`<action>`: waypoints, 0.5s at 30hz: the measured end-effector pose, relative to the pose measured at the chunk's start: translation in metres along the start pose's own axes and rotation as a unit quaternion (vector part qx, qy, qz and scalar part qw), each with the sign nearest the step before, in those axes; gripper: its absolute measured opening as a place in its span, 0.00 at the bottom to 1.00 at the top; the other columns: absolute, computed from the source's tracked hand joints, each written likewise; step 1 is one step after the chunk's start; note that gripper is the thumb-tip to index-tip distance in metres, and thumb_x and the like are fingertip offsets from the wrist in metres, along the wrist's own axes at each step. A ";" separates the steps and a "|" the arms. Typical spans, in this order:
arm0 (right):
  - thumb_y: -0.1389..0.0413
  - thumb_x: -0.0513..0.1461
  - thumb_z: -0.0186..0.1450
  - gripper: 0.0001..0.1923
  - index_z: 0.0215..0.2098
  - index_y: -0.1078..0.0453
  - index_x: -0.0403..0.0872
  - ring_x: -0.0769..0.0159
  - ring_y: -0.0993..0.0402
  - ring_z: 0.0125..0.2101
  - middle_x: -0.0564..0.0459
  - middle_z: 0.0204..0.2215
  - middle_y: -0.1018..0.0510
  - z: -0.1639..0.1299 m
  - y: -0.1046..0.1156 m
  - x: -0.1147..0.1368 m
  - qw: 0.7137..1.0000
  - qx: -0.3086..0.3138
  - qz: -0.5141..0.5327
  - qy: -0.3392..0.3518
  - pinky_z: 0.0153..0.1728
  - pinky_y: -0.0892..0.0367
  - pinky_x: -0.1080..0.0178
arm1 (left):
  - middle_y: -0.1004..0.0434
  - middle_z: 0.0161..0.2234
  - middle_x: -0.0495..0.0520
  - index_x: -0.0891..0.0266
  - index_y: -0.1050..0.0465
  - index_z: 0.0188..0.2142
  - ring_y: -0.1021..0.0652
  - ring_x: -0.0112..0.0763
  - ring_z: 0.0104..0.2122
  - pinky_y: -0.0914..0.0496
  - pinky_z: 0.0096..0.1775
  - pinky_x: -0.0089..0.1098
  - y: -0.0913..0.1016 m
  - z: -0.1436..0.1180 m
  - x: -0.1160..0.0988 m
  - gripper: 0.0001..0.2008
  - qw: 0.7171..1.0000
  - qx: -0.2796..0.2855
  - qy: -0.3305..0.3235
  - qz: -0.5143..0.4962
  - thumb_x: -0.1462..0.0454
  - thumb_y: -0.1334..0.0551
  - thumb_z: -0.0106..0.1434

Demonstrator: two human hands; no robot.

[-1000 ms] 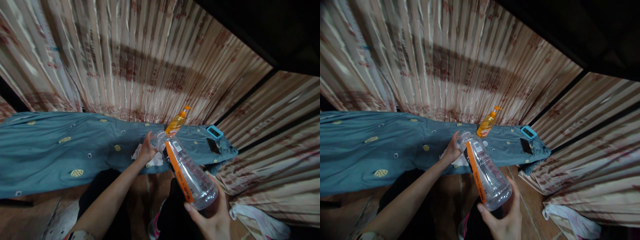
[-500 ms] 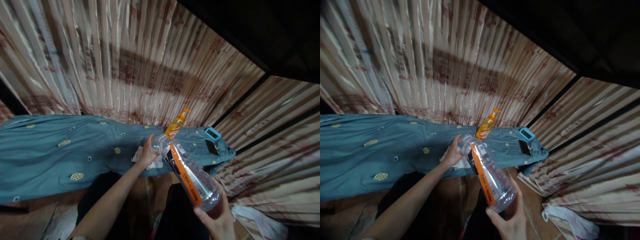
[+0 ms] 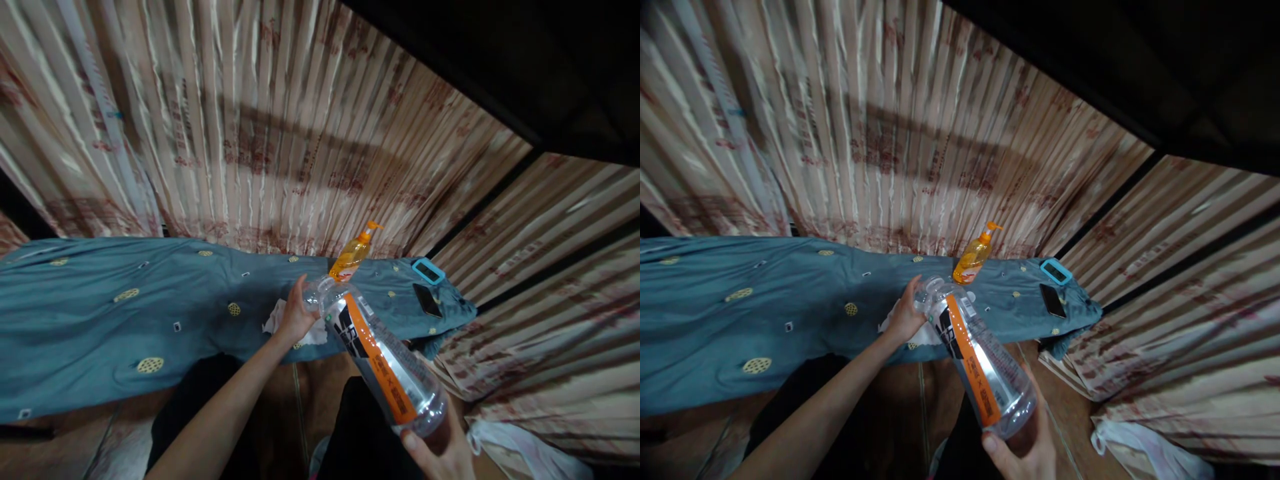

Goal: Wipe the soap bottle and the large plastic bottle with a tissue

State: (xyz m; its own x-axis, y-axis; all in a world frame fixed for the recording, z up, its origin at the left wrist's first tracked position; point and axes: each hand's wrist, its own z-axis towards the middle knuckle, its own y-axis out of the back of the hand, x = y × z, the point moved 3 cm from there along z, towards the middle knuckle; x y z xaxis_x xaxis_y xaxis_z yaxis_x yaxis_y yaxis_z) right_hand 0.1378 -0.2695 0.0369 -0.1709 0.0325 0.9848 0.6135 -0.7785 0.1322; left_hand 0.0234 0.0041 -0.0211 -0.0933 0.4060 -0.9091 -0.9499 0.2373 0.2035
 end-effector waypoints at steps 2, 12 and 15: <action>0.33 0.56 0.48 0.50 0.62 0.41 0.45 0.44 0.28 0.53 0.39 0.54 0.26 0.000 0.000 0.000 1.000 -0.009 -0.011 0.002 0.49 0.30 0.52 | 0.31 0.56 0.64 0.61 0.45 0.61 0.27 0.48 0.56 0.34 0.58 0.51 0.000 0.000 0.001 0.41 1.000 0.003 0.001 0.003 0.66 0.30 0.49; 0.36 0.59 0.52 0.51 0.65 0.46 0.45 0.48 0.26 0.53 0.41 0.53 0.24 -0.001 -0.002 0.004 1.000 0.022 -0.012 0.004 0.50 0.29 0.55 | 0.32 0.57 0.63 0.60 0.45 0.61 0.27 0.48 0.55 0.33 0.58 0.51 0.000 0.000 0.005 0.43 1.000 0.000 -0.007 0.012 0.66 0.29 0.47; 0.34 0.58 0.51 0.49 0.63 0.44 0.47 0.49 0.24 0.51 0.43 0.52 0.23 -0.004 -0.006 0.010 0.999 0.030 0.016 -0.011 0.48 0.27 0.56 | 0.32 0.57 0.63 0.59 0.44 0.60 0.27 0.48 0.55 0.33 0.58 0.50 0.000 -0.001 0.004 0.42 1.000 -0.002 -0.006 0.014 0.68 0.30 0.47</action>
State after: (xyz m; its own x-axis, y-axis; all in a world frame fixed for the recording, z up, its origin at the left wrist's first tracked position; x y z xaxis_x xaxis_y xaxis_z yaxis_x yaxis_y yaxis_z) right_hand 0.1293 -0.2671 0.0454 -0.1334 0.0222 0.9908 0.6642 -0.7400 0.1059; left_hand 0.0227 0.0051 -0.0251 -0.1166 0.4237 -0.8983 -0.9482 0.2216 0.2276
